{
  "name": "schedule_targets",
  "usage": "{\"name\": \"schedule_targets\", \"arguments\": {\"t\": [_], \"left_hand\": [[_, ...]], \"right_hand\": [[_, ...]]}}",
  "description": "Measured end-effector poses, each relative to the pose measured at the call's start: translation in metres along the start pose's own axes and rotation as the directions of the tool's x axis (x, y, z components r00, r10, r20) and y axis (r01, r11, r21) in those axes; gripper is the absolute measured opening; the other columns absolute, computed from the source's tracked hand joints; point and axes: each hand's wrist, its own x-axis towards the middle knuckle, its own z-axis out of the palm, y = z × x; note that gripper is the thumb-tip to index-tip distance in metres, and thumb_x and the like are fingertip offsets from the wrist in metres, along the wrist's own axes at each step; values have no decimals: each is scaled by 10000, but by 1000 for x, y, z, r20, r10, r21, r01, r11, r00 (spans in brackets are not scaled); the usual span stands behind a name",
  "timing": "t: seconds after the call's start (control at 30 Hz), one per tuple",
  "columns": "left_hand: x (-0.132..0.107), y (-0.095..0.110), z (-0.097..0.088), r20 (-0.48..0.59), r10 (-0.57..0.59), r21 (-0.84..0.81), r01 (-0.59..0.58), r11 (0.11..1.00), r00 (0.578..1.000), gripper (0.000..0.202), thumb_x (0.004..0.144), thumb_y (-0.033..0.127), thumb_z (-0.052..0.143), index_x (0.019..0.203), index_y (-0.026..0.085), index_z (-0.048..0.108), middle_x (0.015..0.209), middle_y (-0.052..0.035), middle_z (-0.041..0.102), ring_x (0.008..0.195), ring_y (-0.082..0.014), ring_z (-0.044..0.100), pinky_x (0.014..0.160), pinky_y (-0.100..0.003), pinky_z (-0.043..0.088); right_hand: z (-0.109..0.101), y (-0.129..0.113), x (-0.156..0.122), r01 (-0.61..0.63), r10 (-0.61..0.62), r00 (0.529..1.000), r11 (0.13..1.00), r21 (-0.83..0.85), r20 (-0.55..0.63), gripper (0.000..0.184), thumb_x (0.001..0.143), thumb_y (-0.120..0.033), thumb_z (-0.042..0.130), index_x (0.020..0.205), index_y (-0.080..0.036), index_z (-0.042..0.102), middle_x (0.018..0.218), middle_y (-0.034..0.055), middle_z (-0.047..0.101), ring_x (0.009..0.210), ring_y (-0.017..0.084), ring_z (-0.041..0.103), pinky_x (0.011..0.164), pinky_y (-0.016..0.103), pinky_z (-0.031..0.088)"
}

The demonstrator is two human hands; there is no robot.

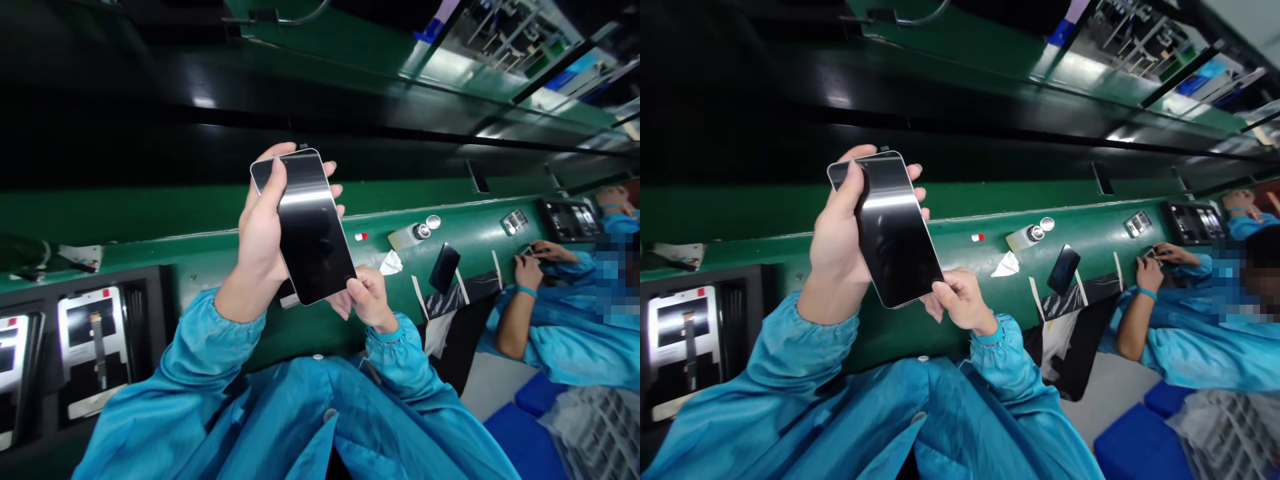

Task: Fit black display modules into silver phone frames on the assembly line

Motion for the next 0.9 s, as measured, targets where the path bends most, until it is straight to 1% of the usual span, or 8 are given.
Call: {"name": "schedule_targets", "arguments": {"t": [0.17,0.3,0.4,0.53,0.67,0.73,0.83,0.9], "left_hand": [[1,4,-1,-51,8,6,-8,1000,999,301,1170,483,577,1406,310,649,1216,-74,838,1030,-271,865,834,-374,733],[0,2,2,-83,28,8,-27,1000,996,350,1157,505,600,1466,342,630,1240,-62,838,1111,-293,853,873,-394,736],[0,1,3,-77,11,7,-10,1000,997,372,1146,514,621,1476,342,620,1243,-63,839,1110,-298,851,865,-395,734],[0,1,3,-74,14,7,-13,1000,997,348,1142,518,633,1443,343,643,1210,-52,841,1103,-292,849,851,-378,729],[-1,-1,1,-104,51,19,-50,999,993,347,1118,539,674,1419,367,669,1216,-39,840,1146,-300,836,854,-377,728],[-1,-3,1,-99,74,34,-71,997,992,336,1130,531,646,1420,360,660,1211,-40,839,1123,-290,835,838,-372,730],[-2,-4,3,-65,136,50,-133,990,989,238,1155,477,590,1346,346,648,1135,-30,838,995,-248,832,800,-357,726],[-4,-4,5,-36,192,51,-190,980,981,164,1151,453,603,1268,343,635,1100,-15,832,934,-229,823,800,-354,719]], "right_hand": [[6,-5,9,43,-43,998,999,1,47,601,1106,-611,662,646,-224,659,514,-8,592,437,140,583,476,280,460],[9,0,4,-42,51,995,994,-98,86,629,1098,-681,629,700,-208,744,534,13,634,471,154,605,500,294,468],[11,6,-2,-81,86,996,989,-123,33,721,1090,-760,554,668,-210,750,526,30,643,485,173,617,533,326,496],[10,4,-1,-101,98,995,981,-166,-25,746,1045,-821,564,611,-234,718,501,34,617,487,195,618,530,350,488],[15,1,9,-95,91,995,992,-85,-47,780,983,-862,625,482,-281,485,402,-32,394,369,141,419,423,322,387],[19,4,14,-63,60,997,997,-40,-58,806,976,-872,628,474,-289,388,398,-50,338,349,121,362,399,313,365],[25,11,17,-12,8,999,998,-67,-48,755,996,-832,644,509,-280,479,442,-30,429,403,141,448,442,326,422],[27,16,18,19,-17,1000,996,-83,26,711,1015,-819,625,566,-270,581,481,-15,499,453,156,509,502,343,487]]}}
